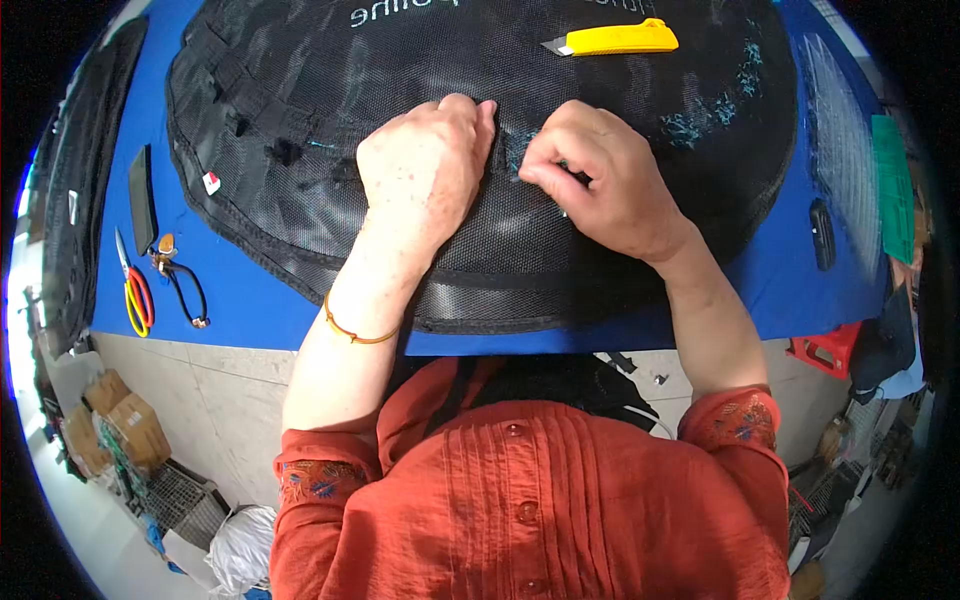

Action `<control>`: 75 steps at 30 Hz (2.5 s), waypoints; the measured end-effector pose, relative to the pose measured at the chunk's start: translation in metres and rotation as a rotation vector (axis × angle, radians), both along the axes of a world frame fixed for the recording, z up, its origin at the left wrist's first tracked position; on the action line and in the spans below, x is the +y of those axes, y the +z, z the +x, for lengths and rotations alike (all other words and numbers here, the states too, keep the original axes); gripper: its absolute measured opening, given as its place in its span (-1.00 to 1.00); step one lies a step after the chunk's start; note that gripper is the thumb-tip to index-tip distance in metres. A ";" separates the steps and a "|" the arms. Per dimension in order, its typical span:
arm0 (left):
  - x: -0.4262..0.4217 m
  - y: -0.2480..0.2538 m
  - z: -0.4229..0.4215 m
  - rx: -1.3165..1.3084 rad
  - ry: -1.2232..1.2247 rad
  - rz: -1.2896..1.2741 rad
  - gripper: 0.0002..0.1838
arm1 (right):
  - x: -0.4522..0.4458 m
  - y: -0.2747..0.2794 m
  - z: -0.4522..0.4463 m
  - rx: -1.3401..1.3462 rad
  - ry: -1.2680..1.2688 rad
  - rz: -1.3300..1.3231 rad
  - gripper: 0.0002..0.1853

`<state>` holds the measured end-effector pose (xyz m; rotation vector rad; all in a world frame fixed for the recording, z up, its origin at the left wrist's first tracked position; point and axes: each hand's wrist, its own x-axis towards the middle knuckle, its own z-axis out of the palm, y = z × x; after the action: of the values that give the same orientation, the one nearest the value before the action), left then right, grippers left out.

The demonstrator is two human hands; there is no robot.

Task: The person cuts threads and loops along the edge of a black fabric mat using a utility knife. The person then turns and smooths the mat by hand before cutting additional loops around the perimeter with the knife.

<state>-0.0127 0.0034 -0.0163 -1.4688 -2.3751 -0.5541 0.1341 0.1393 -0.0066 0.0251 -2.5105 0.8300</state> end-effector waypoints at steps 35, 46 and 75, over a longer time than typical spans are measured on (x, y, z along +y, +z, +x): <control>-0.001 0.003 0.000 -0.003 0.001 -0.028 -0.60 | -0.008 0.002 -0.002 0.094 -0.021 -0.224 -0.86; 0.000 0.006 0.002 0.018 0.029 -0.070 -0.61 | -0.003 0.007 0.006 0.150 -0.035 -0.197 -0.88; -0.004 -0.003 -0.004 0.024 -0.088 0.103 -0.63 | 0.002 0.080 0.233 -0.969 -0.576 -0.578 -0.84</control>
<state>-0.0163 -0.0007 -0.0189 -1.5313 -2.2378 -0.6659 0.3668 0.1414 0.0734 -1.5291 -2.6612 1.4860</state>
